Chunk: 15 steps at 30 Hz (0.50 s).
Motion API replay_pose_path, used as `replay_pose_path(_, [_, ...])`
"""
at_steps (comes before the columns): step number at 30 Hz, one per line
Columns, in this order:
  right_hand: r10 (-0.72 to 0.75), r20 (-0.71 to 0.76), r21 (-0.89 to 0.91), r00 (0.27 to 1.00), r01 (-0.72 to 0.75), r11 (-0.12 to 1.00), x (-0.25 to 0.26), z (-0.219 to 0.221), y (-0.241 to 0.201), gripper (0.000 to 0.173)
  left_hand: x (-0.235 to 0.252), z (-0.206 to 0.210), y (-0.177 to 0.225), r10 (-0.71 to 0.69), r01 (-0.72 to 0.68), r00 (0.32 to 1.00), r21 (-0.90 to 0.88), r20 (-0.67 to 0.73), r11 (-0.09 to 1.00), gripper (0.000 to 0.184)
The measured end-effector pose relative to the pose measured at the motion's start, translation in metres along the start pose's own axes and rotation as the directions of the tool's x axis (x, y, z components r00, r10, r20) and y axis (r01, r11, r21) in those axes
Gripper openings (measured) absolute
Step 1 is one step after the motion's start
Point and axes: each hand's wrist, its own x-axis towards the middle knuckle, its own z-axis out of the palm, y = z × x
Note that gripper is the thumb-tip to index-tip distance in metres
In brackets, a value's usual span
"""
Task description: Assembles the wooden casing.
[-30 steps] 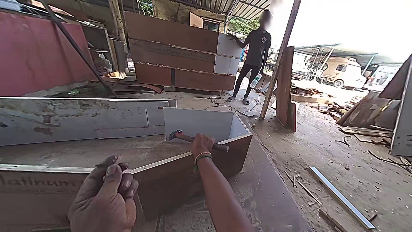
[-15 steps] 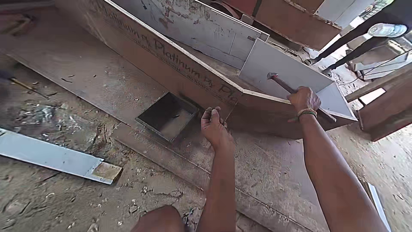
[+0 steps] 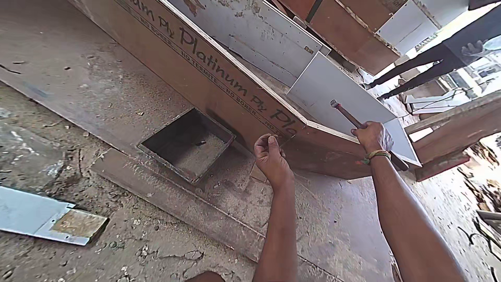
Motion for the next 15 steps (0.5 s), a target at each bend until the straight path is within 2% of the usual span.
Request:
replay_pose_path(6, [0.024,-0.115,0.132,0.993,-0.009,0.991,-0.013,-0.003,0.001,0.032,0.005,0.005,-0.010,0.173,-0.177,0.983,0.052,0.065,0.983,0.015])
replay_pose_path(10, [0.049,-0.174,0.157,0.984,-0.021,0.987,-0.028,-0.009,-0.006,0.033,0.014,0.008,-0.019,0.370,-0.381,0.917,0.053,0.146,0.923,0.014])
replay_pose_path(15, [0.026,-0.121,0.068,0.992,-0.018,0.998,-0.026,-0.011,-0.005,0.034,0.012,0.008,-0.040,0.331,-0.331,0.915,-0.043,0.231,0.943,0.014])
